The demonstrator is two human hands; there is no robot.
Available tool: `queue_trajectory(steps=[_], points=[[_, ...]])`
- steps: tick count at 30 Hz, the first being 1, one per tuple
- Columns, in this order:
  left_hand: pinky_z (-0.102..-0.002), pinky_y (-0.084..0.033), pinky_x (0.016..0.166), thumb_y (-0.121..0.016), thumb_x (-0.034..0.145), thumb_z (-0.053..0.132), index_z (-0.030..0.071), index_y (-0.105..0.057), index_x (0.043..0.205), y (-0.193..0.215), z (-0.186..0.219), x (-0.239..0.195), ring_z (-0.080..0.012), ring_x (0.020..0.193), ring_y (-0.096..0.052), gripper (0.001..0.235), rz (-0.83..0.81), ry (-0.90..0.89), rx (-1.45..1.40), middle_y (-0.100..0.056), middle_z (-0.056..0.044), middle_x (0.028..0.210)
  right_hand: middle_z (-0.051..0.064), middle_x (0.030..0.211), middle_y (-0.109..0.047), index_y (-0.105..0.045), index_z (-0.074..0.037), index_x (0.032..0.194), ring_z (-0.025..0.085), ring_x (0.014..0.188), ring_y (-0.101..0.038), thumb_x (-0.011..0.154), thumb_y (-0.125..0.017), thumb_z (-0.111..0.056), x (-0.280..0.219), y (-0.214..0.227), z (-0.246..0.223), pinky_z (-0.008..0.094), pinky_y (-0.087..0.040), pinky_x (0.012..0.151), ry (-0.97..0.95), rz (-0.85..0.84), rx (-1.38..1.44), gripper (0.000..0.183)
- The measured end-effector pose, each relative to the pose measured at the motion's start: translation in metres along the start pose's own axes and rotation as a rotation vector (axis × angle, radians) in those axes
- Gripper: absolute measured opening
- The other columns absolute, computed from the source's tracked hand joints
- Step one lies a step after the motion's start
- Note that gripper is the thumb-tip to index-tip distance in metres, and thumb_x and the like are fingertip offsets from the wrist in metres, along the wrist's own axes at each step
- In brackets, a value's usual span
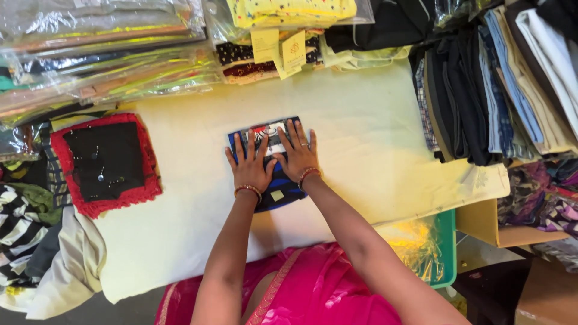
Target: The person folds a blue and black striped cloth, places it into a clear plastic bag, and sets it aside. They then fold a black and white striped cloth and a blue floral cloth, placing each into a plastic bag.
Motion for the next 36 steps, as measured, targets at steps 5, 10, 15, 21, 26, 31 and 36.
queue_trajectory(steps=[5,10,15,21,26,31,36], points=[[-0.07,-0.005,0.12,-0.051,0.098,0.056,0.032,-0.034,0.16,-0.012,-0.01,-0.015,-0.04,0.157,-0.007,0.069,0.051,-0.051,-0.003,-0.015,-0.006,0.172,0.012,0.171,-0.016,-0.028,-0.019,0.162,0.027,0.158,-0.01,0.1,-0.053,-0.049,-0.017,-0.003,0.01,0.056,-0.005,0.125,0.05,0.052,0.04,0.074],[-0.067,-0.006,0.121,-0.052,0.099,0.053,0.03,-0.036,0.16,-0.026,-0.018,-0.069,-0.038,0.158,-0.009,0.067,0.054,-0.097,-0.029,-0.015,-0.008,0.172,0.016,0.169,-0.019,-0.031,-0.011,0.16,0.03,0.157,-0.012,0.097,-0.06,-0.043,-0.078,-0.009,0.031,0.053,-0.009,0.125,0.072,0.114,0.174,0.076],[-0.057,-0.028,0.121,-0.068,0.096,0.025,0.019,-0.043,0.157,-0.03,-0.017,-0.134,-0.0408,0.146,-0.033,0.067,0.303,0.087,-0.33,-0.034,-0.022,0.16,0.012,0.156,-0.046,-0.05,-0.012,0.146,0.033,0.141,-0.041,0.088,-0.073,-0.022,-0.134,-0.014,0.038,0.051,-0.033,0.112,-0.036,0.228,0.303,0.063],[-0.044,-0.053,0.098,-0.077,0.076,0.005,0.017,-0.039,0.156,-0.019,-0.015,-0.125,-0.0368,0.12,-0.056,0.09,0.295,0.435,-0.617,-0.046,-0.019,0.142,0.021,0.135,-0.055,-0.045,-0.012,0.147,0.041,0.121,-0.057,0.077,-0.079,-0.005,-0.118,-0.009,0.035,0.044,-0.052,0.097,-0.175,0.199,0.586,0.078],[-0.046,-0.057,0.079,-0.082,0.076,0.013,0.024,-0.027,0.157,-0.032,-0.034,-0.106,-0.0361,0.095,-0.067,0.099,0.07,0.546,-0.611,-0.064,-0.019,0.114,0.022,0.111,-0.069,-0.042,-0.015,0.145,0.041,0.098,-0.069,0.077,-0.084,-0.012,-0.103,-0.023,0.055,0.045,-0.056,0.082,-0.211,0.071,0.579,0.08],[-0.048,-0.056,0.066,-0.082,0.081,0.015,0.025,-0.021,0.158,-0.029,-0.032,-0.111,-0.0383,0.077,-0.069,0.099,-0.007,0.438,-0.561,-0.071,-0.016,0.1,0.016,0.089,-0.079,-0.033,-0.019,0.154,0.028,0.074,-0.075,0.091,-0.074,-0.015,-0.103,-0.031,0.069,0.036,-0.056,0.068,-0.361,-0.12,0.776,0.075],[-0.027,-0.054,0.078,-0.071,0.096,0.006,0.01,-0.071,0.127,-0.052,-0.049,-0.12,-0.0107,0.088,-0.063,0.032,0.177,0.207,-1.122,-0.075,-0.001,0.107,0.001,0.083,-0.068,-0.033,-0.021,0.156,0.004,0.063,-0.056,0.091,-0.067,-0.006,-0.1,-0.026,0.077,0.02,-0.047,0.052,-0.209,-0.121,1.36,0.074]])
Point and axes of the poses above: each hand's wrist, its own x-axis towards the middle knuckle, its own y-axis out of the back of the hand, z = x × y, the point moved 4 cm from there along x, towards the middle knuckle
